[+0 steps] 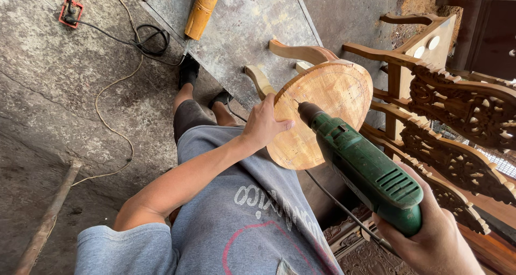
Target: The person drills holes into a wooden stool seat using an electric drill, wraps the power cord around the drill, and places the drill inside a cabinet.
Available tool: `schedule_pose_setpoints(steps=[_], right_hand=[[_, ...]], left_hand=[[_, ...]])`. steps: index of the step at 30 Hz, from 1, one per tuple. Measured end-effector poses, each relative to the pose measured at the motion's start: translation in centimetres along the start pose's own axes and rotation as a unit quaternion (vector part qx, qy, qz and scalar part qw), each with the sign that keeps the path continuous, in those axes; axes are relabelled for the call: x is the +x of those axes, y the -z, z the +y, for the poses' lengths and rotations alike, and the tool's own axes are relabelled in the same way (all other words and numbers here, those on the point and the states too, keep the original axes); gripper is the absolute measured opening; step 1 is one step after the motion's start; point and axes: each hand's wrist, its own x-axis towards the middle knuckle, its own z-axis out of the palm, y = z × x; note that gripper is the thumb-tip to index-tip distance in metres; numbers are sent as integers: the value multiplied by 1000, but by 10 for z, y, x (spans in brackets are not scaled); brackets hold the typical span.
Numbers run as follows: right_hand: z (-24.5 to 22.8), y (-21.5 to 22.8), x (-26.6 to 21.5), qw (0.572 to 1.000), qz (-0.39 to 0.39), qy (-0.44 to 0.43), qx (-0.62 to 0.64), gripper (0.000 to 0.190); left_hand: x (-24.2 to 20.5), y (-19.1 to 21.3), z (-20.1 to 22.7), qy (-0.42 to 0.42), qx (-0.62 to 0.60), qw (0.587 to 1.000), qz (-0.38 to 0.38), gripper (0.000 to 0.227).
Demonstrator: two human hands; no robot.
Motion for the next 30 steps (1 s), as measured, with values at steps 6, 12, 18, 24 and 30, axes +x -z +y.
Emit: schedule_pose_setpoints(steps=[6,12,18,24,30], right_hand=[[2,2,5,1000,-8,-17,1,104],[2,1,4,999,18,-7,-35,107],[7,-2,7,1000,12,6,-19,108],[7,-4,8,999,17,33,-8,106],[2,-5,7,998,30,57,-13,99]], left_hand=[[0,2,2,0,-10,1000,-2,53],[-1,1,2,-13,-14,1000,18,52],[0,1,2,-4,-6,1000,10,52],[2,1,1,-8,4,1000,17,54],[0,1,0,-12,-2,1000,15,53]])
